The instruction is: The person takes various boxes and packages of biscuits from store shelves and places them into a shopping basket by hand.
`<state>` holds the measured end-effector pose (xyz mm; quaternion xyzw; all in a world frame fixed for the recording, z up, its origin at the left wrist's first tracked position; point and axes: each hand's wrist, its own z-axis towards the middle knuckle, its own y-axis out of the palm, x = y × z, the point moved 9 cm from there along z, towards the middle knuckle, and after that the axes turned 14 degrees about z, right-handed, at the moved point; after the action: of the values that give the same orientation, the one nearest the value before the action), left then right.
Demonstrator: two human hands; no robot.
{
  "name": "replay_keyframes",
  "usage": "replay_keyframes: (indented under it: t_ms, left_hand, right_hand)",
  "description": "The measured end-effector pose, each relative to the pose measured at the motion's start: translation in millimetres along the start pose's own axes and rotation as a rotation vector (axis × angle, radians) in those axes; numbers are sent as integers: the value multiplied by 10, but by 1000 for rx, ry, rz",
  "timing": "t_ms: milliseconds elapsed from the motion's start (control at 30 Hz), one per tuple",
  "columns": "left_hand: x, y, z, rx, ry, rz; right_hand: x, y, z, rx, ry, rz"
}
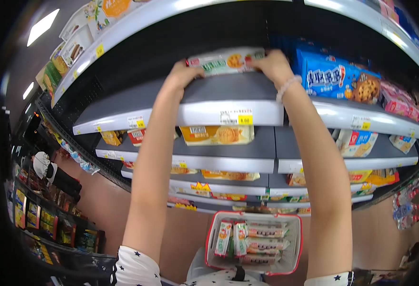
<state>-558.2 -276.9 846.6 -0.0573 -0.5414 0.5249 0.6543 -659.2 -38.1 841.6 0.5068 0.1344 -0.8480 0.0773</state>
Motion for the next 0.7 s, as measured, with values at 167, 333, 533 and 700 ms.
replay_keyframes:
  t_ms: [167, 333, 533, 700]
  left_hand:
    - [449, -721, -604, 250, 355, -282]
    - [345, -875, -2236, 283, 348, -389]
    - [-1231, 710, -4202, -351, -265, -557]
    - [-2539, 2070, -5944, -764, -632, -398]
  right_hand:
    - [-947, -17, -594, 64, -592, -4]
    - [-1022, -179, -1855, 47, -659, 385]
    - [516, 133, -3276, -360, 117, 190]
    - [2571, 265, -4945, -268, 802, 317]
